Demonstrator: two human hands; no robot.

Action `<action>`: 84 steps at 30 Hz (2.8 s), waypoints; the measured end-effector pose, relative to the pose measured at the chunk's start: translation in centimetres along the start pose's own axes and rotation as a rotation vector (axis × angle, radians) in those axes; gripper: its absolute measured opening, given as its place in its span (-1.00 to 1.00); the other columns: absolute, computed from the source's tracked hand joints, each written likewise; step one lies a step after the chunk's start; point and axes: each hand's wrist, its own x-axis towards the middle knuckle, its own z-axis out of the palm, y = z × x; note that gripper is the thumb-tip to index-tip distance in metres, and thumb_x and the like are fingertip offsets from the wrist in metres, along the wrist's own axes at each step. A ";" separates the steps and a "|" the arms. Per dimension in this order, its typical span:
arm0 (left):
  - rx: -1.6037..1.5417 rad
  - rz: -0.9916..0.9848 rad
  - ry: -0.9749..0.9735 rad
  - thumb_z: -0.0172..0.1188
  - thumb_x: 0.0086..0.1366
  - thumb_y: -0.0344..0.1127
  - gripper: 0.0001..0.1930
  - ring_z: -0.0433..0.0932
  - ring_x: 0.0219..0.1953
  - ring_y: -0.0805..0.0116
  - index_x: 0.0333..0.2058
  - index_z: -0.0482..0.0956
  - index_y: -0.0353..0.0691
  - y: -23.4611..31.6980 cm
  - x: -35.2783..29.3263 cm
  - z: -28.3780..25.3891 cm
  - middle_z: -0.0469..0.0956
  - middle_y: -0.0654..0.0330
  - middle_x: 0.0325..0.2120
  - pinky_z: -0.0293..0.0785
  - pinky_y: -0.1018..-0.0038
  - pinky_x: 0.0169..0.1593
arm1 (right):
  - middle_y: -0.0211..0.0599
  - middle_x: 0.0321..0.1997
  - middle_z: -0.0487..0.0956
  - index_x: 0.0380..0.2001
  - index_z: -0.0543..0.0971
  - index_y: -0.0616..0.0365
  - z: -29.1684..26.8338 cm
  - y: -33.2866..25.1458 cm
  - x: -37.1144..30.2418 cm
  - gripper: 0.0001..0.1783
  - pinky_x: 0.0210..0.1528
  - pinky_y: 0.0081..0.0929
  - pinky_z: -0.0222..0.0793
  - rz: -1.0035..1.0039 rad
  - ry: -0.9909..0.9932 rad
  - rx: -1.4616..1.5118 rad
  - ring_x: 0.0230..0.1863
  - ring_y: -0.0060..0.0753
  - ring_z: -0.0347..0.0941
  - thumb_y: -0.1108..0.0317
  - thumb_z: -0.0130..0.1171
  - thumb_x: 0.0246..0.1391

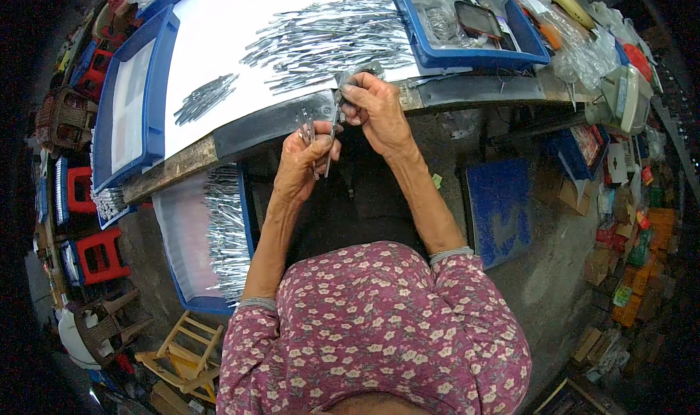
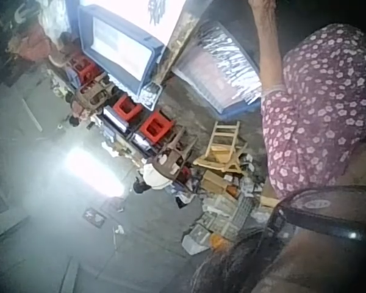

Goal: Sorting and cleaning small metal components at an industrial workbench.

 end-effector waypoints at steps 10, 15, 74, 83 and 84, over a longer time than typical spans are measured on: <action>-0.011 -0.020 -0.013 0.14 0.13 -0.29 -0.75 0.21 -0.72 0.67 -0.26 0.43 -0.32 -0.1 -0.2 -0.2 0.42 0.27 -0.65 0.04 0.77 -0.67 | -0.48 -0.54 0.36 -0.40 0.42 0.23 -0.3 0.5 0.0 -0.89 -0.60 -0.79 0.09 0.035 -0.025 -0.001 -0.59 -0.71 0.22 0.40 0.04 0.04; -0.036 -0.020 -0.026 0.14 0.12 -0.31 -0.76 0.22 -0.71 0.66 -0.27 0.44 -0.33 -0.4 -0.1 -0.4 0.41 0.27 -0.65 0.04 0.77 -0.67 | -0.47 -0.55 0.36 -0.41 0.41 0.23 -0.4 0.6 -0.1 -0.89 -0.61 -0.80 0.09 0.043 -0.015 -0.020 -0.59 -0.72 0.21 0.40 0.03 0.04; 0.991 0.261 0.055 -0.05 0.05 -0.40 -0.76 0.16 -0.56 0.48 -0.26 0.37 -0.31 9.9 12.8 -3.1 0.14 0.32 -0.63 0.12 0.53 -0.49 | -0.08 -0.41 0.29 -0.42 0.25 0.26 -5.0 -1.2 4.1 -0.77 -0.42 -0.26 0.34 -0.632 -0.258 -1.781 -0.38 -0.02 0.36 0.63 -0.02 -0.24; 1.790 0.667 0.287 -0.05 -0.07 -0.61 -0.64 0.44 -0.33 0.04 -0.22 0.46 -0.24 8.6 21.5 -2.9 0.43 -0.09 -0.40 0.38 0.24 -0.23 | -0.06 -0.44 0.35 -0.39 0.33 0.29 -5.9 0.2 4.2 -0.87 -0.42 -0.29 0.27 -0.686 -0.059 -1.479 -0.41 0.03 0.36 0.60 -0.03 -0.09; 1.868 0.656 0.303 -0.04 -0.07 -0.61 -0.63 0.44 -0.35 0.04 -0.22 0.47 -0.22 8.5 21.9 -3.4 0.43 -0.08 -0.40 0.39 0.24 -0.24 | -0.06 -0.44 0.35 -0.39 0.33 0.29 -5.7 0.2 4.1 -0.87 -0.42 -0.29 0.27 -0.696 -0.064 -1.475 -0.41 0.03 0.36 0.60 -0.03 -0.09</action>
